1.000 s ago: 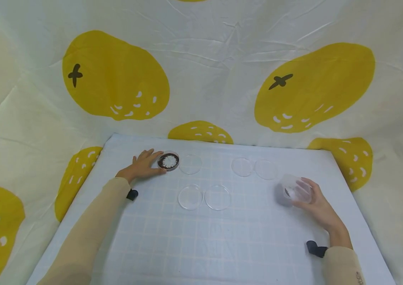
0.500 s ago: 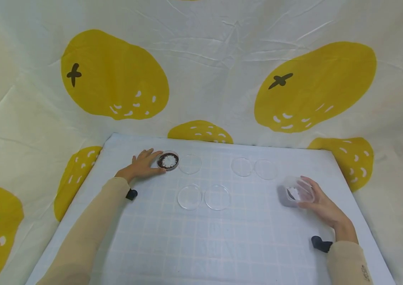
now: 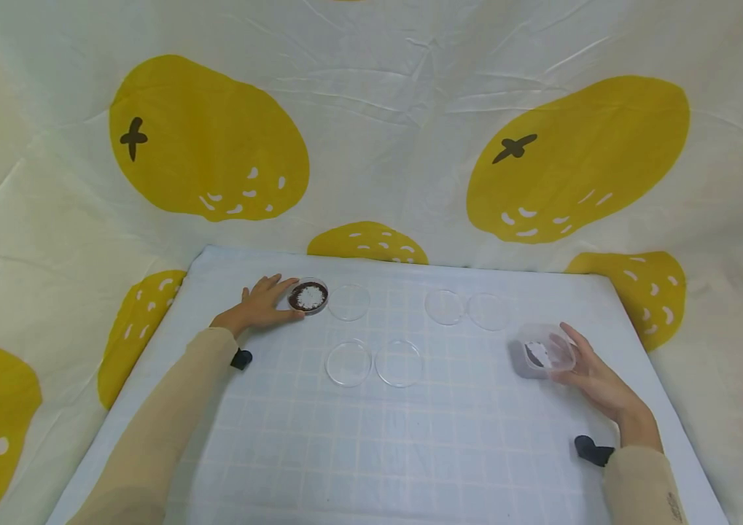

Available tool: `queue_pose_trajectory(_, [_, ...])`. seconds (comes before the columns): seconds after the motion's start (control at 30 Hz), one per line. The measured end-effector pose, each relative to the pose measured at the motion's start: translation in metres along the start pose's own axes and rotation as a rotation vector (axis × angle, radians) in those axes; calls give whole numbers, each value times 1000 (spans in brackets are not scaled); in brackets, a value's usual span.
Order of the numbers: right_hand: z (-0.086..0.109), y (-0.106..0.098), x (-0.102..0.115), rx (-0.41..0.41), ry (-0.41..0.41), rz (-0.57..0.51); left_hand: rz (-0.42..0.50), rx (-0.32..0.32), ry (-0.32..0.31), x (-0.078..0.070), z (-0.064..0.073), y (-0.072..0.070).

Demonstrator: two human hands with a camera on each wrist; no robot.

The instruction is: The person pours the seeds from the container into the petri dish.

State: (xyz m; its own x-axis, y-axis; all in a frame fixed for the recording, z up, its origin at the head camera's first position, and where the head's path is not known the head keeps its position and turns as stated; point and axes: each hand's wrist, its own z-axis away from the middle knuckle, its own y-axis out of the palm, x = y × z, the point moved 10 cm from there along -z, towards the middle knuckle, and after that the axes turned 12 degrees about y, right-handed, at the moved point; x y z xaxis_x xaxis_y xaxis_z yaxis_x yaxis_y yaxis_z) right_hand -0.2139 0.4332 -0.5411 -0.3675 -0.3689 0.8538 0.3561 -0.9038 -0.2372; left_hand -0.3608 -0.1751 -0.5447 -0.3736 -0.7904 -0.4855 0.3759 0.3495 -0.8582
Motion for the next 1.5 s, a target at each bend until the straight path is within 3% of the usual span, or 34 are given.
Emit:
queue_pose_trajectory(0.13, [10,-3,-7,-70,47,35,-12,4,4,0,-1,1])
queue_pose_trajectory(0.23, [19,-6,-4,-136,25,76,-13,5,4,0,-1,0])
queue_pose_trajectory(0.43, [37,-7,19,-251,-86,134,-12,9,-1,1,0,1])
queue_pose_trajectory(0.8, [49,8,69,-429,-95,354,-11,6,-4,3,-1,3])
queue_pose_trajectory(1.1, [30,33,108,-389,-154,389,-8,13,-6,0,1,1])
queue_pose_trajectory(1.5, [-23,88,157,-314,-242,398,-9,9,0,1,0,1])
